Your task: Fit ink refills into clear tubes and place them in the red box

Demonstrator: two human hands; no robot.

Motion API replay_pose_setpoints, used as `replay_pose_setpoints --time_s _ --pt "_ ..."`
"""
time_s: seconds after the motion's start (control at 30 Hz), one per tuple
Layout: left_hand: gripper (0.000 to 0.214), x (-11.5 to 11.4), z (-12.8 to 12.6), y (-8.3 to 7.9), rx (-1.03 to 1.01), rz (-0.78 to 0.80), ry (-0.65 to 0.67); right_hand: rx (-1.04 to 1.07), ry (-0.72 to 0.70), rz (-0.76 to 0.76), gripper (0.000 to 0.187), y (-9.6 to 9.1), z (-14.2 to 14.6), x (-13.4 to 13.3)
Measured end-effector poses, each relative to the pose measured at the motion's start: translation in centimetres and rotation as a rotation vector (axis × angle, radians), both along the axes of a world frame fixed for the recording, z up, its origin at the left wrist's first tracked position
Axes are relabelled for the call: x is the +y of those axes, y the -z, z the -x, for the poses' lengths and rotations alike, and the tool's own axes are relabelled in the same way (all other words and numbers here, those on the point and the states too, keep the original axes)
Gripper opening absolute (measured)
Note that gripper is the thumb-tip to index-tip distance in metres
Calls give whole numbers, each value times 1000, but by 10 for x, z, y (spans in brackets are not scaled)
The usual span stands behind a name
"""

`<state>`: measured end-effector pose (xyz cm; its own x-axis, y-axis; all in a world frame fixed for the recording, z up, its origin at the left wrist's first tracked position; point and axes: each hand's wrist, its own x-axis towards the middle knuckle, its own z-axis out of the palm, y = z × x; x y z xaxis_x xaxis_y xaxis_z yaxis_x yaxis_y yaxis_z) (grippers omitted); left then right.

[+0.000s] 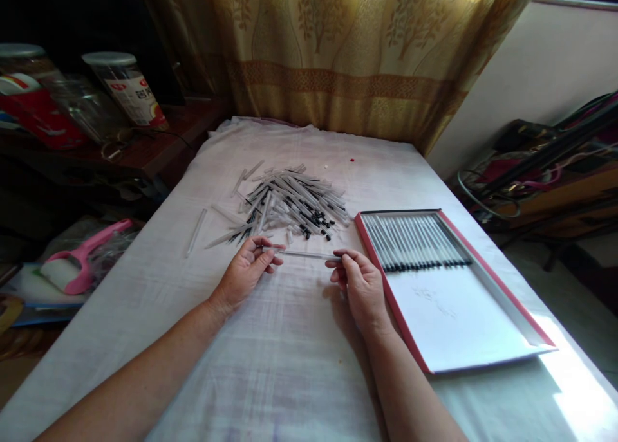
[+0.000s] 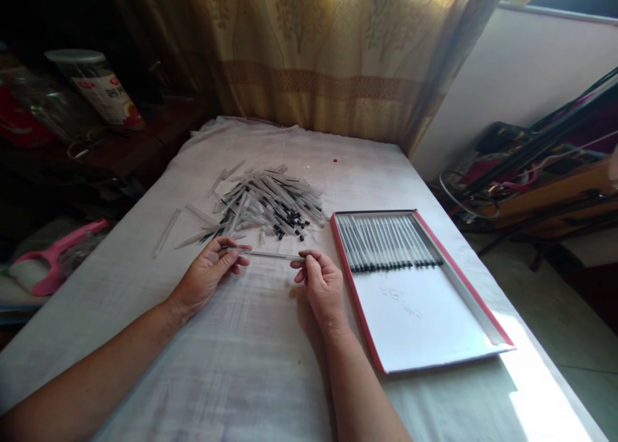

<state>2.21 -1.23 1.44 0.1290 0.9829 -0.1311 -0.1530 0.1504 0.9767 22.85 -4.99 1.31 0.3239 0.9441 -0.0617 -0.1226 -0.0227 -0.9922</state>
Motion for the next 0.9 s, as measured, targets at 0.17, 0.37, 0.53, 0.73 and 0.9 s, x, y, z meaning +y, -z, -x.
replay_pose_setpoints --time_s 0.17,0.37,0.53,0.73,0.9 --pt "42 0 -1 0 45 -23 -4 -28 -9 -30 27 2 1 -2" --pt "38 -1 -1 -1 69 -35 -8 -104 -131 9 30 -1 -4 -2" --pt "35 -1 2 -3 71 -13 22 -228 -305 92 28 -4 -16 -1" --pt "34 -3 3 0 105 7 46 -297 -323 55 19 -1 -19 0" --pt "32 -3 4 6 112 0 38 -335 -342 41 20 3 -18 0"
